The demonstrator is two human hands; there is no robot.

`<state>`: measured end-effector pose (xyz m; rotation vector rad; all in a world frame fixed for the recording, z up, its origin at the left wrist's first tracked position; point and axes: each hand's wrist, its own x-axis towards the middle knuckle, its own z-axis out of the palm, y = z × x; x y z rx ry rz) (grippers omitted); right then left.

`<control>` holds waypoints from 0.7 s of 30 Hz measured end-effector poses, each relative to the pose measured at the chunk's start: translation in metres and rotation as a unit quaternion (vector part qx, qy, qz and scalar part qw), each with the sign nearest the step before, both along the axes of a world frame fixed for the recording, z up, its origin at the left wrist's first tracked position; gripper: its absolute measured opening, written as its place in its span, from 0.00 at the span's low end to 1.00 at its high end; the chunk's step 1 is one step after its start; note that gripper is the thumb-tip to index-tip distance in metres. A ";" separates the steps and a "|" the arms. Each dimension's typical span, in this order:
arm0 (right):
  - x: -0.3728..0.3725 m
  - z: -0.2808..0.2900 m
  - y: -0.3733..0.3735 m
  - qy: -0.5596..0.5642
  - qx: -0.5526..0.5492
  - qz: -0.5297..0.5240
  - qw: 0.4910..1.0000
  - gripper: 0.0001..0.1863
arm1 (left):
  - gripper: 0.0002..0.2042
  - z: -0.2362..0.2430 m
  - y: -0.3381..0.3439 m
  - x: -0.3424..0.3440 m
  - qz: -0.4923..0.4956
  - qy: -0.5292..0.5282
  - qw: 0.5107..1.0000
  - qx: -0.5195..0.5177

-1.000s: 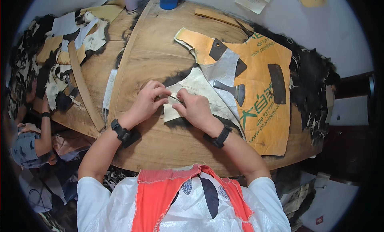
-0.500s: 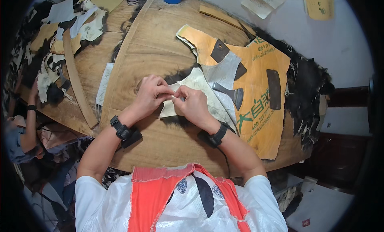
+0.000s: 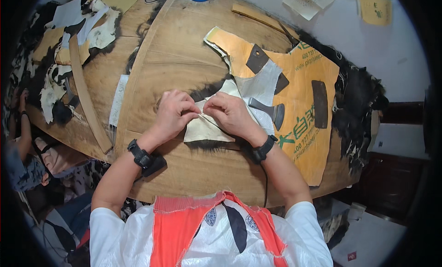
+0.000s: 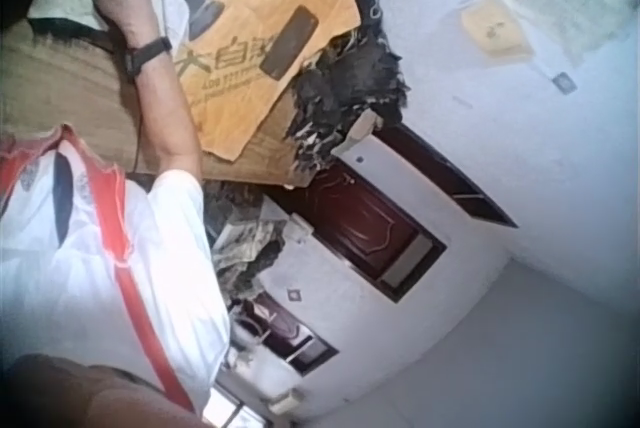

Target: Cutting and shaping processed animal pelts using a template and a knife.

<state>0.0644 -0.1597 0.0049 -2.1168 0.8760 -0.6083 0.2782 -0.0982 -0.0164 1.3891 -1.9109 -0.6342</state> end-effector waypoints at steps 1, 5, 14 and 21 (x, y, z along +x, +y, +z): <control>0.001 0.003 -0.001 -0.007 0.020 -0.004 1.000 0.04 | 0.05 0.001 -0.002 0.001 0.001 0.005 1.000 -0.001; -0.001 0.004 -0.001 -0.007 0.039 -0.017 0.999 0.03 | 0.04 0.005 -0.002 0.000 -0.004 0.015 1.000 0.011; 0.017 0.027 0.006 0.194 -0.031 0.006 0.981 0.17 | 0.05 0.007 0.000 0.000 -0.020 0.009 1.000 -0.001; 0.024 0.032 0.000 0.217 -0.005 0.013 0.976 0.19 | 0.05 0.003 -0.001 0.005 -0.036 0.039 0.999 -0.011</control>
